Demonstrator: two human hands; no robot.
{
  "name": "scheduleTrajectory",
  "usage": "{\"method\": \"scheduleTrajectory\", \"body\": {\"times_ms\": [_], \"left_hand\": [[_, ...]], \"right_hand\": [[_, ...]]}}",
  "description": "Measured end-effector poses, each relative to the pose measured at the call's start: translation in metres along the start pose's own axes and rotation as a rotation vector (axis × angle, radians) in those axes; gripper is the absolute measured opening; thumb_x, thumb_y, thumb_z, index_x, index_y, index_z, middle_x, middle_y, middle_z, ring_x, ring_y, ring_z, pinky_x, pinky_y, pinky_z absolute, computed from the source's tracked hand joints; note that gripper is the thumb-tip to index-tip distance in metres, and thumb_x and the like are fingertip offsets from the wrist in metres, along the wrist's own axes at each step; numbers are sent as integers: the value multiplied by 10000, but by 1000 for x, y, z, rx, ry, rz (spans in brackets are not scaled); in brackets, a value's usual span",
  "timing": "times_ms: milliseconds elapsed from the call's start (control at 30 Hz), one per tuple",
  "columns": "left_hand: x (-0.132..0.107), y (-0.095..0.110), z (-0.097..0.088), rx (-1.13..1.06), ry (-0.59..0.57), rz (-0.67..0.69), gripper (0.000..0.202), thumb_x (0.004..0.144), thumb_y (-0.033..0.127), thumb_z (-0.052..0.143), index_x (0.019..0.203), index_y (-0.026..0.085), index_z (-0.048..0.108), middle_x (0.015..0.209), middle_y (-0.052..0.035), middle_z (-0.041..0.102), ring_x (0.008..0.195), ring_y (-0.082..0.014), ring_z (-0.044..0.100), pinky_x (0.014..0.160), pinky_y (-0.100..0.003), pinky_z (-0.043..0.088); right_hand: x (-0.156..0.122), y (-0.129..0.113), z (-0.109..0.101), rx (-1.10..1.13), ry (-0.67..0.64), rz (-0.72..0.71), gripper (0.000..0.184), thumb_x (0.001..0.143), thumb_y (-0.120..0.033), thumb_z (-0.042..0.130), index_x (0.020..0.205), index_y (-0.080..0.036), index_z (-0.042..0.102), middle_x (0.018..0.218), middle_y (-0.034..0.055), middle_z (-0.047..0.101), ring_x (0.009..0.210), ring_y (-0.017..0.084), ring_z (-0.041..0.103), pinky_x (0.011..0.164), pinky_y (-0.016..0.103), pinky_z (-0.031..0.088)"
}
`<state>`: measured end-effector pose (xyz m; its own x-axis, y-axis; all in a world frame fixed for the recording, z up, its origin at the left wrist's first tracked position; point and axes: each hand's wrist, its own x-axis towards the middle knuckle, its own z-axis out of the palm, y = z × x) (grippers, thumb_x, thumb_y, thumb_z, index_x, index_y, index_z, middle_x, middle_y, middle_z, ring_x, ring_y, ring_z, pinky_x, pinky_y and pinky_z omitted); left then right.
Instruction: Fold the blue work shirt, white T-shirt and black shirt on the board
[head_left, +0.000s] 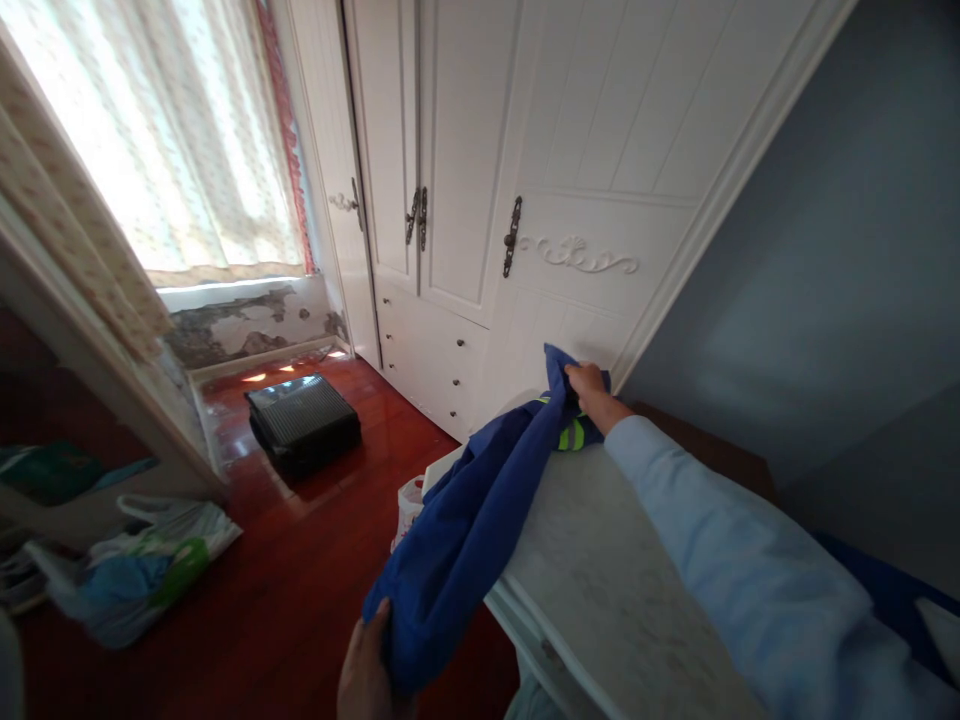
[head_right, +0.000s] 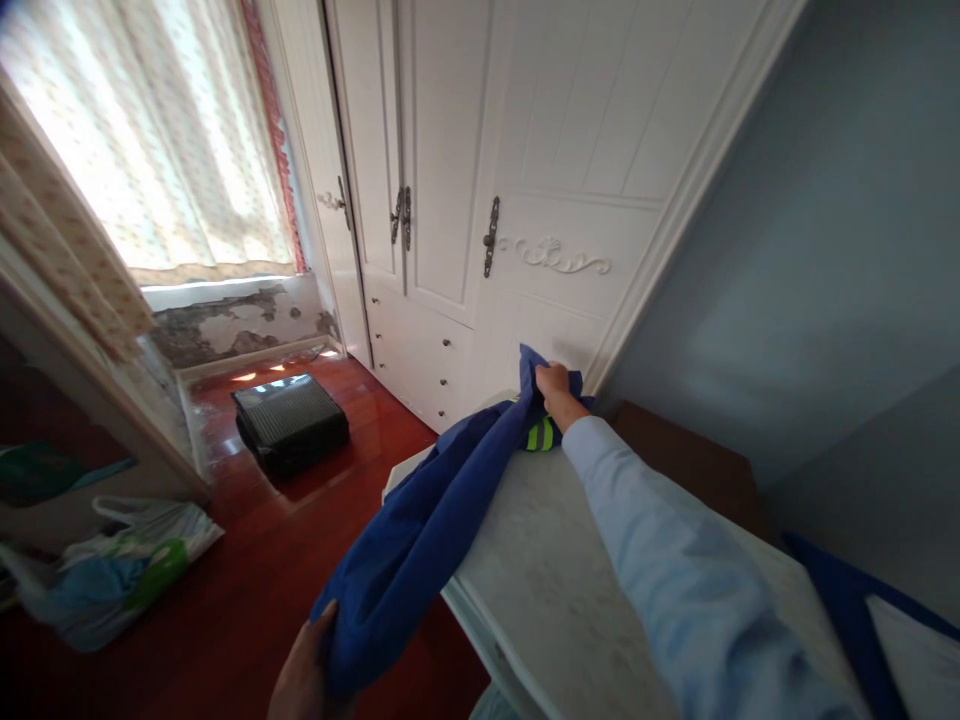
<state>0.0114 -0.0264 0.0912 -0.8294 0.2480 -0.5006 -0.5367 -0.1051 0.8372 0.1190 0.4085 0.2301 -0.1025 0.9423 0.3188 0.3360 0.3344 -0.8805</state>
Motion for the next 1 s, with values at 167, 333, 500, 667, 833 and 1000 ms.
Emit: {"method": "scheduleTrajectory", "body": {"times_ms": [167,333,500,667,833,1000], "left_hand": [[-1,6,-3,96,141,291,754,640,431,802,1285,196,490,1227,-111,593,1195,-334,593,1033,-539,479],[-24,23,20,683,38,979,855,708,526,764,1422,203,421,1563,-182,322,1496,-393,192,1181,-614,220],[-27,11,55,1106,-258,950,1131,685,498,781,1568,169,155,1589,-231,302,1504,-437,120,1140,-718,97],[-18,20,60,1279,-444,661,878,796,290,633,1568,156,235,1348,-206,605,1208,-353,599,1033,-535,399],[-22,40,55,1202,-409,539,422,918,302,459,1316,259,596,1193,-91,695,1059,-276,670,833,-359,481],[-21,44,56,1292,-345,624,331,959,336,376,973,220,685,1012,-98,691,913,-269,671,749,-355,472]], "right_hand": [[-45,22,10,-272,-27,70,311,664,-177,655,973,-134,647,1125,209,670,1227,362,548,1054,439,404],[-50,14,0,-658,20,92,872,745,-480,702,1460,-115,360,1598,242,231,1462,419,225,1157,574,225],[-28,14,-1,-714,-142,445,1162,687,-764,654,1517,-53,260,1609,325,61,1464,487,173,1141,574,252],[-29,27,23,-850,-324,256,984,716,-581,727,1488,-105,348,1589,285,193,1454,437,243,1105,569,319],[-33,28,40,-861,-363,179,496,813,-401,619,1264,-194,619,1364,187,568,1319,391,472,1056,581,363],[-35,25,38,-877,-365,86,369,816,-323,619,1167,-232,683,1294,143,644,1246,368,542,1014,523,397]]}}
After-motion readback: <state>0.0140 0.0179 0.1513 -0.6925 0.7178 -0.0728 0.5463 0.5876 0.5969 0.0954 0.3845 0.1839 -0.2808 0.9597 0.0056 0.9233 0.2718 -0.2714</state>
